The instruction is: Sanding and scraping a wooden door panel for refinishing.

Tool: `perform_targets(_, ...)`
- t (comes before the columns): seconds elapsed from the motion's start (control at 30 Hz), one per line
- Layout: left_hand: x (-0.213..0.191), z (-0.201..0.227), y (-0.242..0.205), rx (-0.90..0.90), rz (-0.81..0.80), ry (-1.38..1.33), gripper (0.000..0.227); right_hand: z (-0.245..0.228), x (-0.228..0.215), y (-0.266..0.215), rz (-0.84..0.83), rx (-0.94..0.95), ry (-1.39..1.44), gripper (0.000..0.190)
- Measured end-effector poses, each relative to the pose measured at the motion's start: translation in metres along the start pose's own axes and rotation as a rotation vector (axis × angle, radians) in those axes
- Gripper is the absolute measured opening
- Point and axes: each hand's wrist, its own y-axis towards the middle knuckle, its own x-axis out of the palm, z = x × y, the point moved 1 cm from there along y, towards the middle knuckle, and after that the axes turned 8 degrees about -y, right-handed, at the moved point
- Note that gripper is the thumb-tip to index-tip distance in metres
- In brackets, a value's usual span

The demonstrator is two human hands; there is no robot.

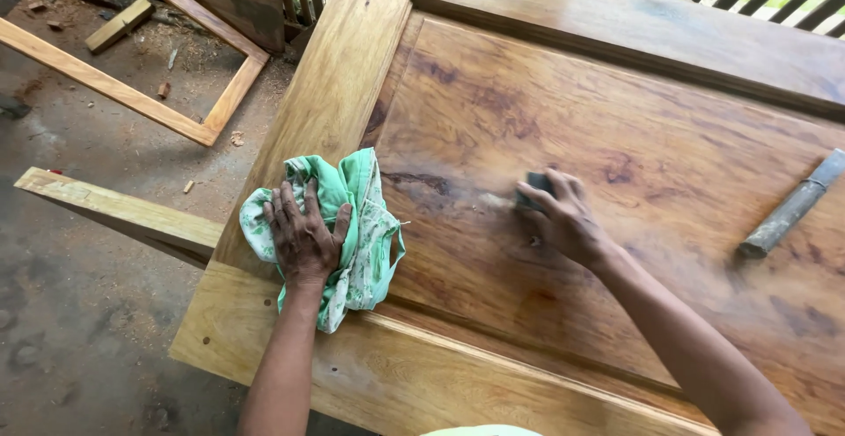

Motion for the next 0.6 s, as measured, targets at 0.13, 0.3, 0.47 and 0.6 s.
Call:
perform_targets(0.13, 0.002, 0.001, 0.001, -0.006, -0.003, 0.023, 0.077, 0.015, -0.013, -0.017, -0.059, 0.065, -0.044, 0.053)
perform_targets(0.3, -0.001, 0.001, 0.001, 0.012, 0.011, 0.016, 0.075, -0.009, 0.024, 0.016, 0.021, 0.037, -0.028, 0.053)
perform_targets(0.47, 0.001, 0.001, 0.001, 0.033, 0.019, 0.038, 0.075, 0.008, -0.007, -0.007, 0.0, 0.055, -0.009, 0.051)
perform_targets(0.6, 0.003, 0.002, 0.001, 0.037, 0.018, 0.064, 0.075, 0.032, -0.026, -0.039, -0.041, 0.093, -0.049, 0.052)
